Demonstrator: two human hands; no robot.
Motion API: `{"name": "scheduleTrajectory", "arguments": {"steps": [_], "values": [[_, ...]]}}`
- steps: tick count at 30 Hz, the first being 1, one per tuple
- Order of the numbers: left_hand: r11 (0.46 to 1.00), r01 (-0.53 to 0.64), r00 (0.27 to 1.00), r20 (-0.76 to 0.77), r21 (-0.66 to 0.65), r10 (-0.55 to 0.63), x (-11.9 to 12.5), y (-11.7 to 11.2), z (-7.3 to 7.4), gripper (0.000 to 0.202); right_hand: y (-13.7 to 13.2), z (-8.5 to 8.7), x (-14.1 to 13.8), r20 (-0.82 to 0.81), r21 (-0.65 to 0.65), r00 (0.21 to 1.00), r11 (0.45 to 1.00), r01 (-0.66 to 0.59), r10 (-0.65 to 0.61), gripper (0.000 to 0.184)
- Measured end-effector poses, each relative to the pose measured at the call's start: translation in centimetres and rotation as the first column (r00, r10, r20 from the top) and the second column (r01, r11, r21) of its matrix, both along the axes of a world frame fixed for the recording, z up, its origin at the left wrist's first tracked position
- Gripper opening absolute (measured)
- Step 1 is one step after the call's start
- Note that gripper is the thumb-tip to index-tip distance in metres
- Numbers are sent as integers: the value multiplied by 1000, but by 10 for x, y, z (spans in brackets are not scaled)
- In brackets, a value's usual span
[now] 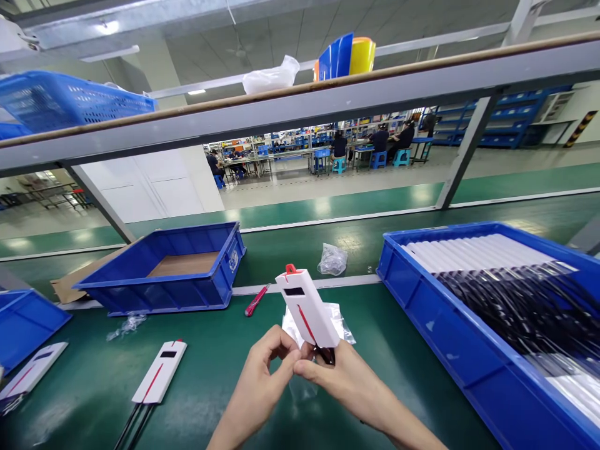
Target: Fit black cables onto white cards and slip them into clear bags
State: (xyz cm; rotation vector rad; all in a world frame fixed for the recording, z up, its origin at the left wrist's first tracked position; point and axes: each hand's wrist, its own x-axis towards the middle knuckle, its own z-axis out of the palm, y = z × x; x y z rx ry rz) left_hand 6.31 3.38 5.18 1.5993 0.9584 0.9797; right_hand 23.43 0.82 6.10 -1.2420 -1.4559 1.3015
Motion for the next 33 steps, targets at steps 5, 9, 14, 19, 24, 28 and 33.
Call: {"name": "scheduleTrajectory", "arguments": {"steps": [5,9,14,19,24,28,33], "values": [[996,-32,993,-108,84,42,-9,-6,5,19,7,-6,16,187,-19,976,993,114,-108,32],[994,-44,978,-196,102,63,-5,-8,2,18,10,-16,18,190,8,968,986,169,-167,18],[973,64,965,-263,221,-3,13,-12,-13,14,10,-10,4,98,-8,995,1000,-1,2,25],[926,85,986,-168,367,-24,9,-10,-22,12,12,-6,2,9,4,995,995,-96,96,38],[983,-119,984,-116,138,135,-12,7,-18,19,6,-9,9,69,-59,994,995,-78,82,28],[981,175,984,54,-81,-171,-12,18,-29,30,4,-2,6,12,-43,991,991,-129,130,32],[954,163,986,16,-250,-164,-8,14,-36,30,10,-4,14,115,-27,991,997,69,-65,20]]}}
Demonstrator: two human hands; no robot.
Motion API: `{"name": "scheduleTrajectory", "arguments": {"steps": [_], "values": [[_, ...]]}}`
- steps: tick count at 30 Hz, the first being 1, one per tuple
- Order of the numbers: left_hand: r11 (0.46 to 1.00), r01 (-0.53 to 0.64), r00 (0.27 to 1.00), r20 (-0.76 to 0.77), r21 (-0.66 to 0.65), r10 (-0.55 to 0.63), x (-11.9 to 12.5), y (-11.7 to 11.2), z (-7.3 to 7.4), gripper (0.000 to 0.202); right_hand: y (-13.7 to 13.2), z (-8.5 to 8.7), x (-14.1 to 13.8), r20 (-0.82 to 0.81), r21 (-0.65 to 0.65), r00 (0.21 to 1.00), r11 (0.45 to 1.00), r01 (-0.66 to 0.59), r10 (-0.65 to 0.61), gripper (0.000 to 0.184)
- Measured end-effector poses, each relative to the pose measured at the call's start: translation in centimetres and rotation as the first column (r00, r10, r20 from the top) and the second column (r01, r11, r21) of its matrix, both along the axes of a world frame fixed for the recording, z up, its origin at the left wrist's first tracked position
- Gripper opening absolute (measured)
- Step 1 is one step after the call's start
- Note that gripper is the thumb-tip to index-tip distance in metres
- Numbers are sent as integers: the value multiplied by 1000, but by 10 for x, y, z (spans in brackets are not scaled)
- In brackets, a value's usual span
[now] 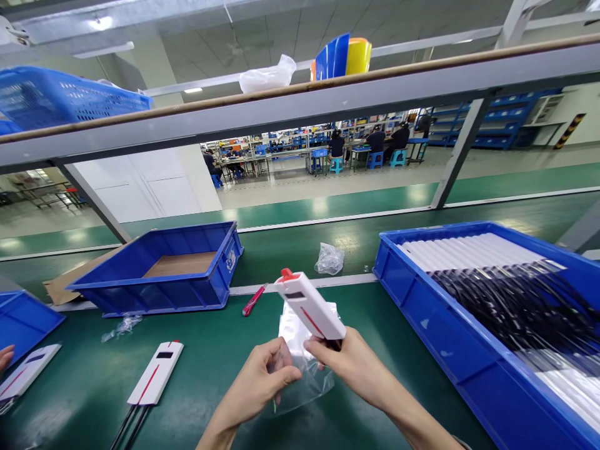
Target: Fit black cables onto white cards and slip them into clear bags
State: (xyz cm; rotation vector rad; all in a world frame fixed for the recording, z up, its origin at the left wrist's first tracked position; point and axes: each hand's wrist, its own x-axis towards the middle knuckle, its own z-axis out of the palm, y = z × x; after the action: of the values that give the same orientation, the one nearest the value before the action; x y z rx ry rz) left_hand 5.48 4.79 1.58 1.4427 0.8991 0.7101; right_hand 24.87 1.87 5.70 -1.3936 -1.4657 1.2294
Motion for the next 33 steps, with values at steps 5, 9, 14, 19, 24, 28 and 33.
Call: {"name": "scheduleTrajectory", "arguments": {"steps": [5,9,14,19,24,28,33], "values": [[989,-53,999,-3,140,54,0,0,19,16,-1,-4,6,35,11,999,1000,-1,1,20],[992,-30,1000,10,124,29,1,3,24,19,-8,-1,6,58,29,998,999,-39,38,16],[998,65,996,59,11,-65,6,1,14,22,-8,6,3,29,71,997,994,-77,75,15],[995,91,993,82,-39,-87,4,1,10,24,-3,4,1,-1,65,999,997,-31,32,25],[998,-12,999,33,63,10,0,3,11,26,-9,-1,5,45,-6,999,1000,1,-1,20],[992,-24,999,-24,122,27,1,2,13,26,-17,-1,12,69,-95,996,994,-53,59,13],[992,-38,998,-45,123,44,9,-2,22,13,-23,2,17,81,-114,993,990,-77,87,14]]}}
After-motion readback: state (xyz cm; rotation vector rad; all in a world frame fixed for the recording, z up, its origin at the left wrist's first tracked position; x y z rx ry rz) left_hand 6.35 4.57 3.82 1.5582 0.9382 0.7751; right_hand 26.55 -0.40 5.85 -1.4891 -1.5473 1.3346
